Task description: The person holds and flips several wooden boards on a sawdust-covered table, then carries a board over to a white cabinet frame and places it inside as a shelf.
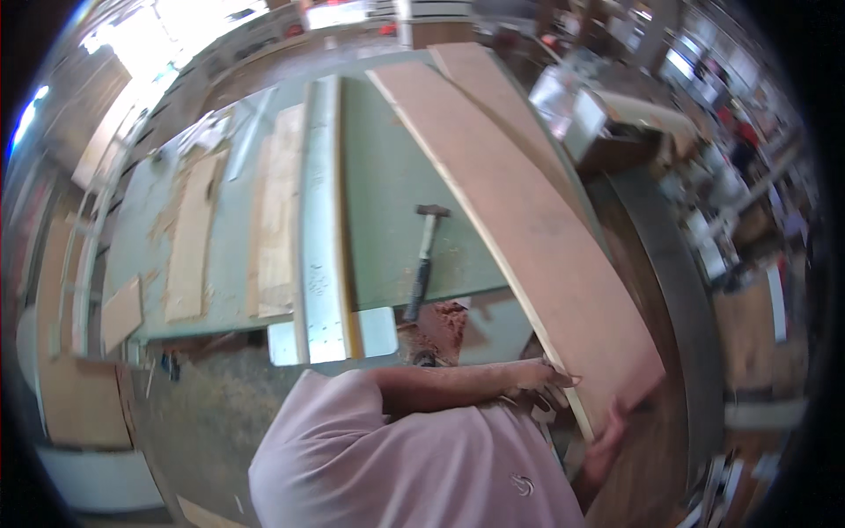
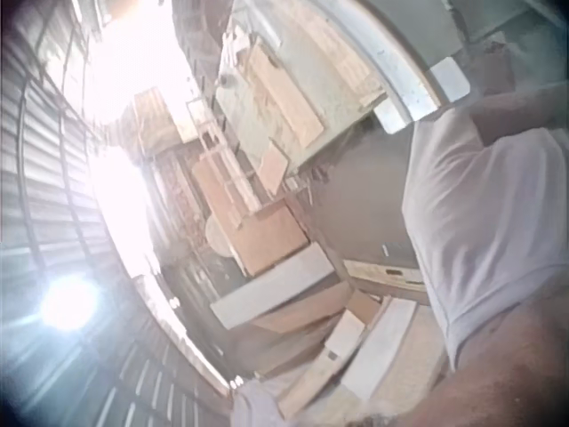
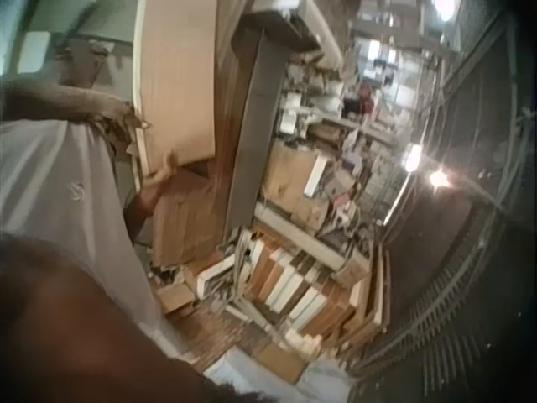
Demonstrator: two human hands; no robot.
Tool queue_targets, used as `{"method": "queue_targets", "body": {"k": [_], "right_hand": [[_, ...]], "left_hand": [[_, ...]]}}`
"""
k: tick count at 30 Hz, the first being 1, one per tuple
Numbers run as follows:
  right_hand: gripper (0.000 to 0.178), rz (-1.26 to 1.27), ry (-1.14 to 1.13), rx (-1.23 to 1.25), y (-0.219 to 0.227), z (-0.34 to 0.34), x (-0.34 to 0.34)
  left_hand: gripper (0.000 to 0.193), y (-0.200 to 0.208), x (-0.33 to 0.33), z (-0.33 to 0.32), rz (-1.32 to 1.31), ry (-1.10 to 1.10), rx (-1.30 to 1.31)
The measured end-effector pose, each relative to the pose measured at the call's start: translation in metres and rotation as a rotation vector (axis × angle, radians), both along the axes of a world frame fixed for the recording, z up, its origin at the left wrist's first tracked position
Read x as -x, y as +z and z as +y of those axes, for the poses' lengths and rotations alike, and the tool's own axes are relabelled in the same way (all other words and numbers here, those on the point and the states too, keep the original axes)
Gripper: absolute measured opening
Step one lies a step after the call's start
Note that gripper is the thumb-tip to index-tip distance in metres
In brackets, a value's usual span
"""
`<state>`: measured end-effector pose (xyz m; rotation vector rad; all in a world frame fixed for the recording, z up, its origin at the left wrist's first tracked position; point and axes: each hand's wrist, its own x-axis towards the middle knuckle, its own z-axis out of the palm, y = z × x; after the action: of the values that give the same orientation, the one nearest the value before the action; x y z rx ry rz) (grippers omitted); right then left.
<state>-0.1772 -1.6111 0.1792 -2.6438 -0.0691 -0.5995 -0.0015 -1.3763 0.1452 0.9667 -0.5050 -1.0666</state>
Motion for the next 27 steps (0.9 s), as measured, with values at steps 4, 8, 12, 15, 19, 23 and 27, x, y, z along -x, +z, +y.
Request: {"method": "queue_targets", "body": {"k": [4,8,12,15,19,23,27], "right_hand": [[0.046,0.003,-0.204,0.033,0.006,-0.050,0.076],[0.046,0.048,-0.488,-0.261,0.013,-0.061,0.093],[0.047,0.040,-0.528,-0.382,0.013,-0.079,0.094],[0.047,0.041,-0.545,-0.431,0.008,-0.090,0.098],[0.048,0.038,-0.538,-0.479,0.000,-0.107,0.109],[0.048,0.063,-0.531,-0.508,-0.005,-0.121,0.120],[0.049,0.077,-0.503,-0.557,-0.009,-0.127,0.113]], "left_hand": [[0.068,-0.015,-0.050,0.027,0.487,0.342,-0.260],[0.066,-0.015,-0.110,0.058,0.482,0.613,-0.081],[0.036,-0.077,-0.140,0.028,0.612,0.916,-0.046],[0.021,-0.093,-0.124,0.002,0.645,0.974,-0.145],[0.030,-0.072,-0.069,-0.006,0.687,1.120,-0.137],[0.038,-0.011,0.008,0.036,0.508,1.104,-0.309],[0.044,0.041,0.054,0.096,0.516,1.222,-0.141]]}}
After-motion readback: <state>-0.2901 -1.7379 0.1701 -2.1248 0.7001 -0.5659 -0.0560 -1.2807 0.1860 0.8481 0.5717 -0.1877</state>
